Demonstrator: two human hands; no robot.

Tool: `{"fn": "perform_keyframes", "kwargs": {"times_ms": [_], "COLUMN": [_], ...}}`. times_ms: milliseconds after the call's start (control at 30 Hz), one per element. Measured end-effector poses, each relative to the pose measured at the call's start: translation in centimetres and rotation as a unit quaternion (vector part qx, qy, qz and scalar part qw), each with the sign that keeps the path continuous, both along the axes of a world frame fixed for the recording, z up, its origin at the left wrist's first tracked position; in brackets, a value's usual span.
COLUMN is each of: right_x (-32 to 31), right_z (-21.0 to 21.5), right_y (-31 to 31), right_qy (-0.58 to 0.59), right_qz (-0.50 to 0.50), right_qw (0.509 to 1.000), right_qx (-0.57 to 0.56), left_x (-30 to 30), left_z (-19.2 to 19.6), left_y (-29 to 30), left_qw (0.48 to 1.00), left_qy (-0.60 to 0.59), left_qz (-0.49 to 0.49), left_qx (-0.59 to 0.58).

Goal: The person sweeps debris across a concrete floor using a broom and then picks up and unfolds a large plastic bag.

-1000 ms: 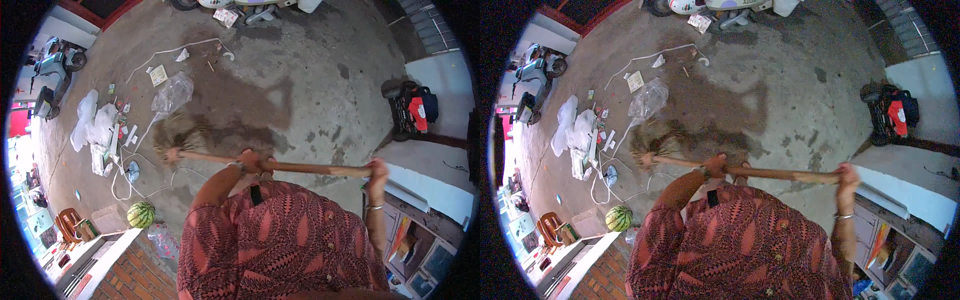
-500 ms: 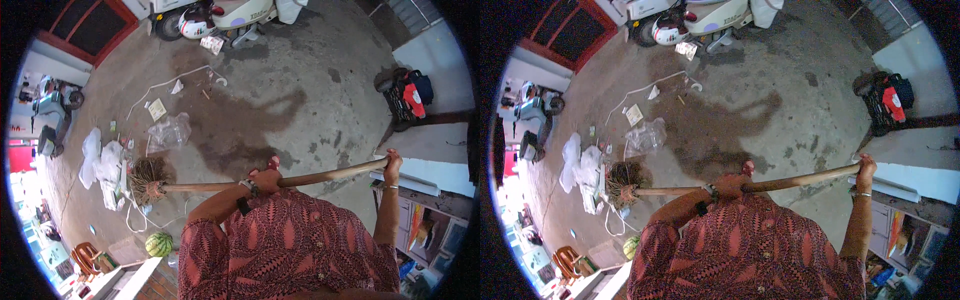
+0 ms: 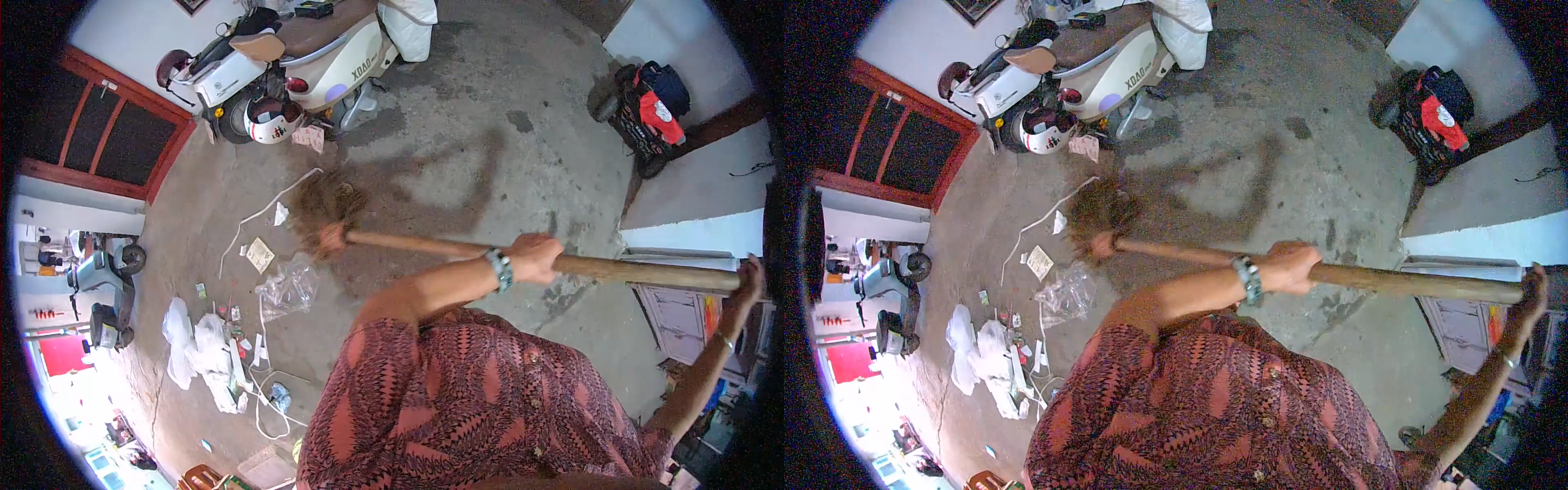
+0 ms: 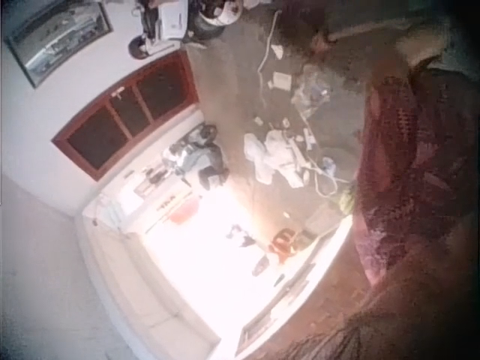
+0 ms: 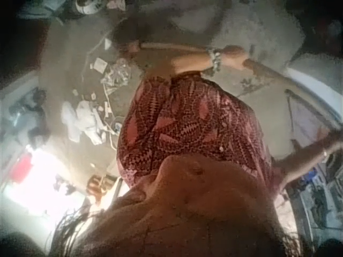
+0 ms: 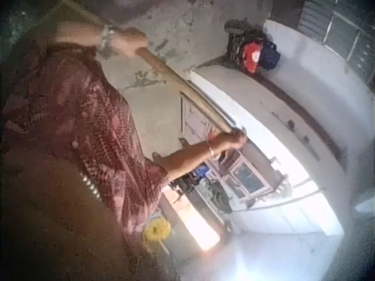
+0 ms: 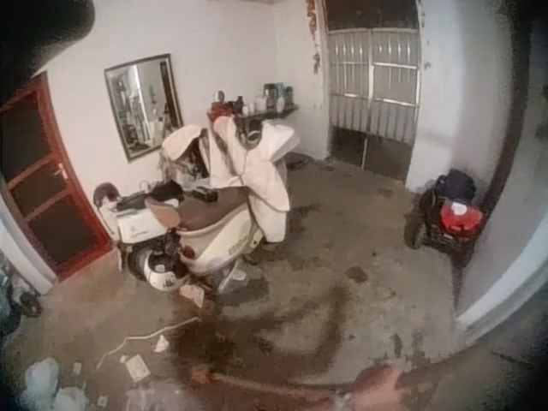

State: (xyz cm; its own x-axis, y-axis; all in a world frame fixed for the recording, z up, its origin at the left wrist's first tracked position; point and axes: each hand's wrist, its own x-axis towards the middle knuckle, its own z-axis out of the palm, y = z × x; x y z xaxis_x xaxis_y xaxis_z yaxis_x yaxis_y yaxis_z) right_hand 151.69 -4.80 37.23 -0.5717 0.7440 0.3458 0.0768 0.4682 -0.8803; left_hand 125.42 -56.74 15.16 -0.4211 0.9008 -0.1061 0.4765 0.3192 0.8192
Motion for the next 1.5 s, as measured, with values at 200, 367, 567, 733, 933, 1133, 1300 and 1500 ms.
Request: {"fn": "perform_keyframes", "kwargs": {"times_ms": [200, 367, 567, 733, 933, 1133, 1300, 1500], "right_x": [-3.2, -15.7, -28.9, -37.4, -40.8, -44.9, -42.5, -36.2], "right_z": [6.9, 5.1, 0.9, -10.8, -13.1, -6.9, 1.6, 13.1], "right_y": [-14.6, -34.2, -42.6, -61.6, -64.0, -52.9, -36.6, -26.7], "right_qy": [-0.152, 0.089, 0.068, -0.017, -0.096, 0.011, 0.042, 0.116], "right_qz": [0.048, -0.031, 0.269, 0.373, 0.321, 0.27, 0.189, 0.111], "right_qw": [0.79, 0.909, 0.959, 0.921, 0.925, 0.959, 0.981, 0.982], "right_qx": [0.592, 0.406, 0.056, -0.108, -0.181, -0.09, -0.015, 0.102], "left_x": [-9.4, -12.7, -15.1, -12.4, -9.4, -13.4, -17.3, -21.6], "left_z": [-2.6, -7.2, -10.0, -14.1, -11.0, -4.2, -0.8, 4.8], "left_y": [-1.2, -8.2, -26.4, -46.6, -52.6, -42.0, -27.7, -12.3], "left_qw": [1.0, 0.99, 0.972, 0.937, 0.918, 0.959, 0.987, 0.999], "left_qy": [0.027, 0.026, 0.005, -0.039, -0.025, -0.077, -0.068, -0.05], "left_qz": [0.005, 0.125, 0.223, 0.257, 0.271, 0.202, 0.108, 0.005], "left_qx": [0.004, 0.052, -0.078, -0.235, -0.287, -0.184, -0.101, 0.009]}}
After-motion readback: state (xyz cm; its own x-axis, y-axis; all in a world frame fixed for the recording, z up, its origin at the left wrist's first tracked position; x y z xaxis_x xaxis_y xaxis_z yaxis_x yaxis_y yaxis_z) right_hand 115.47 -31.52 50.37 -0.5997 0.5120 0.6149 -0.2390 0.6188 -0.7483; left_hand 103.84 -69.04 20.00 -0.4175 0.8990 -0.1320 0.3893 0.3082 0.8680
